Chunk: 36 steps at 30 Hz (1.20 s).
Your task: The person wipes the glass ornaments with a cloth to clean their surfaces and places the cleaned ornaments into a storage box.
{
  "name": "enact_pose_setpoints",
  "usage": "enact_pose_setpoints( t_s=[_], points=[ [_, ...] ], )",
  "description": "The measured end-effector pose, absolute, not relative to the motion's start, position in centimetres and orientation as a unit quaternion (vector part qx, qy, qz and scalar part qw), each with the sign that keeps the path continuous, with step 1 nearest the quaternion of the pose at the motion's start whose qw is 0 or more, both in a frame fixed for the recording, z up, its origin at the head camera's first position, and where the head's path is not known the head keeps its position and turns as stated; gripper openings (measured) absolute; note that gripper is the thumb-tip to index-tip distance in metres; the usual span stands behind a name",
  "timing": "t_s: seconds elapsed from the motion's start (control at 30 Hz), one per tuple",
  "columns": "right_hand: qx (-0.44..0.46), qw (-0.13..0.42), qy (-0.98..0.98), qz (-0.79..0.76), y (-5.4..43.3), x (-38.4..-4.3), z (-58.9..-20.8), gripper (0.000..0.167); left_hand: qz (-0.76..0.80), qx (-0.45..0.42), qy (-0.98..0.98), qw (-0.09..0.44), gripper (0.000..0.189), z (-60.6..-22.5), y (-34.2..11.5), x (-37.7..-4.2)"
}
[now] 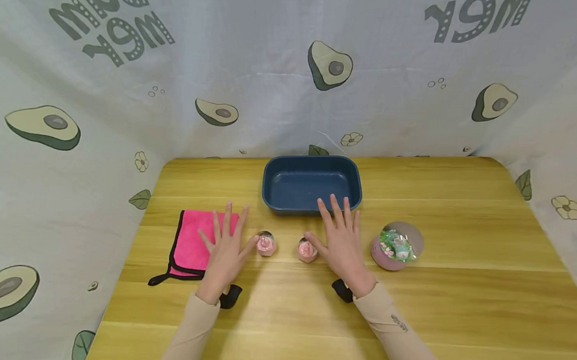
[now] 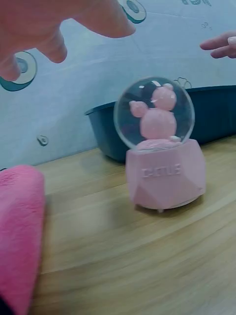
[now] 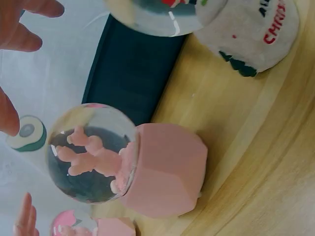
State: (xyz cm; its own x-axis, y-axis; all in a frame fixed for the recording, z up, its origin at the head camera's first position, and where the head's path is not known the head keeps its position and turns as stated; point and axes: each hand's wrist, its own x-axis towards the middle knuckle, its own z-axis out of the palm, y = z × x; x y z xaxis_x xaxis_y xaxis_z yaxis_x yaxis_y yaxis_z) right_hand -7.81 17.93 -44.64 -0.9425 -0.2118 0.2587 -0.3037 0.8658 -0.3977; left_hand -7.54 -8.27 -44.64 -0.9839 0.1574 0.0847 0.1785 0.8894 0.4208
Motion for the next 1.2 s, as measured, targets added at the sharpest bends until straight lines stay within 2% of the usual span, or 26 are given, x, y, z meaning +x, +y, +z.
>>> enact_pose_setpoints(
  t_s=[0.23,0.63,0.73,0.9,1.07,1.2],
  points=[
    [0.162,0.127,-0.962,0.181,16.8,-7.9,-44.1,0.081,-0.204,-0.082,-0.975,0.027,0.069,-44.5,-10.4,-6.8],
    [0.211,0.118,-0.958,0.155,14.3,-7.8,-43.8,0.084,-0.174,-0.083,-0.981,-0.002,0.074,-45.7,-14.2,-6.3],
    [0.223,0.130,-0.950,0.174,13.4,-7.7,-43.9,0.079,-0.166,-0.100,-0.981,-0.013,0.075,-45.9,-14.9,-6.6],
    [0.244,0.156,-0.922,0.259,11.4,-7.3,-44.6,0.087,-0.175,-0.124,-0.975,-0.059,0.078,-46.3,-15.7,-7.3],
    [0.236,0.132,-0.905,0.327,9.7,-6.7,-45.5,0.085,-0.187,-0.131,-0.968,-0.108,0.080,-47.0,-16.4,-8.1],
    [0.223,0.096,-0.902,0.357,8.9,-6.4,-46.0,0.082,-0.197,-0.128,-0.965,-0.117,0.080,-47.6,-16.6,-8.4]
  ],
)
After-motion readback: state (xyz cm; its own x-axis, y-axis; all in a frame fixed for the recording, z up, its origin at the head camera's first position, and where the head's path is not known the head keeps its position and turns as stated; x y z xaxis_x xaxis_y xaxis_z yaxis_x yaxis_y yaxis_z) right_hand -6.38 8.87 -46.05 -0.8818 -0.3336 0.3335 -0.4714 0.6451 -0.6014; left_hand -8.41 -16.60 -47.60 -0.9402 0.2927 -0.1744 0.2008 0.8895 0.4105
